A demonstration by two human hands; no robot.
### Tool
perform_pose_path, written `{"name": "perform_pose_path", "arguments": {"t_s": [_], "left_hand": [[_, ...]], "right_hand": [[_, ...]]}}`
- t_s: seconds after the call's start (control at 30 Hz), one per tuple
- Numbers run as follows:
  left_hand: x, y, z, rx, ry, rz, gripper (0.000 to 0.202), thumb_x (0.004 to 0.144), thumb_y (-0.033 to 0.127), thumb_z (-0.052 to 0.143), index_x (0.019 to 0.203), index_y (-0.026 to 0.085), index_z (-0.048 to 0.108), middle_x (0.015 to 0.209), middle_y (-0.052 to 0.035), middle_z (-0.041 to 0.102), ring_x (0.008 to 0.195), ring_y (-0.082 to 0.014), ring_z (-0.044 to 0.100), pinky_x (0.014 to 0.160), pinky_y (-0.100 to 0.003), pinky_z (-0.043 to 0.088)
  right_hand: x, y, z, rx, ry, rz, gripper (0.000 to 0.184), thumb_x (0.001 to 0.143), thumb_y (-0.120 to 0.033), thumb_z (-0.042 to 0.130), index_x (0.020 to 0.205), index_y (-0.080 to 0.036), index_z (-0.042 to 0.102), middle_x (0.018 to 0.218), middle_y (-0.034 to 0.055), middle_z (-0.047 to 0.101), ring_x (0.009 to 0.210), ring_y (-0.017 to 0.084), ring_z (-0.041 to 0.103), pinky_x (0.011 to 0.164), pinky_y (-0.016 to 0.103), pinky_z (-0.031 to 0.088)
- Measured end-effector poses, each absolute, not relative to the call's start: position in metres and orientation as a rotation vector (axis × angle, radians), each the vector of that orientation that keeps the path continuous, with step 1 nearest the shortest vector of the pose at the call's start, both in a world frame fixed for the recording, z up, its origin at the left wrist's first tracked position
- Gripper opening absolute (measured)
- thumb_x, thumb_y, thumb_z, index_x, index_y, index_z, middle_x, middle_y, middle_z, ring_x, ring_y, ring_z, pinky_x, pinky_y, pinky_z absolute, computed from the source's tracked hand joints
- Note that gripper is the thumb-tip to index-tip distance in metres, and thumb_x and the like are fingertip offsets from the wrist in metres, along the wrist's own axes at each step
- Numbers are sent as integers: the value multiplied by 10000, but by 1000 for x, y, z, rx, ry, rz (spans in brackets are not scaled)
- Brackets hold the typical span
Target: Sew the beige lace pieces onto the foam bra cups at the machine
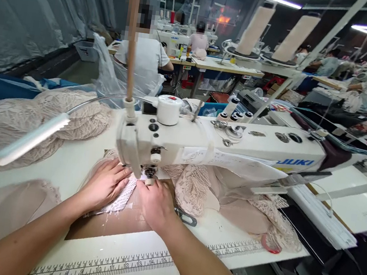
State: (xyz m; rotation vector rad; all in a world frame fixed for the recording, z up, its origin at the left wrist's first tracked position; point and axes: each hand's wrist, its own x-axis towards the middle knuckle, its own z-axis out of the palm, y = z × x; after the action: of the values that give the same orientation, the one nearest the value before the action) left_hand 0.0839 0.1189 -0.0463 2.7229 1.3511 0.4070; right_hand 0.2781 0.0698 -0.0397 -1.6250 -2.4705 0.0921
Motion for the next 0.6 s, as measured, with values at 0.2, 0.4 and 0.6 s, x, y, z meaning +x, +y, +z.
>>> {"name": "perform_pose_path", "arguments": {"t_s": [0.2,0.4,0.6], "left_hand": [[46,93,-31,2613,1609,386,454,922,354,412,1343,200,485,1430,-133,450,1306,-348,384,1021,-518,360],[-64,56,-27,2280,2181,367,542,898,467,358,1270,101,505,1442,-191,400,1339,-364,329,1043,-516,318],[-100,9,-30,1683,2344,568,335,884,493,381,722,222,494,665,-16,573,644,-216,559,565,-298,411]], "right_hand": [[281,69,-47,-1565,-2458,50,404,881,-73,413,1212,-198,610,906,59,636,727,186,545,668,305,370],[282,70,-52,-1517,-2424,124,383,892,-99,395,1179,-168,638,897,77,647,784,217,578,714,332,419],[283,55,-25,-1310,-2172,714,301,906,-208,450,1124,-164,654,1039,88,650,904,206,599,791,327,466]]}}
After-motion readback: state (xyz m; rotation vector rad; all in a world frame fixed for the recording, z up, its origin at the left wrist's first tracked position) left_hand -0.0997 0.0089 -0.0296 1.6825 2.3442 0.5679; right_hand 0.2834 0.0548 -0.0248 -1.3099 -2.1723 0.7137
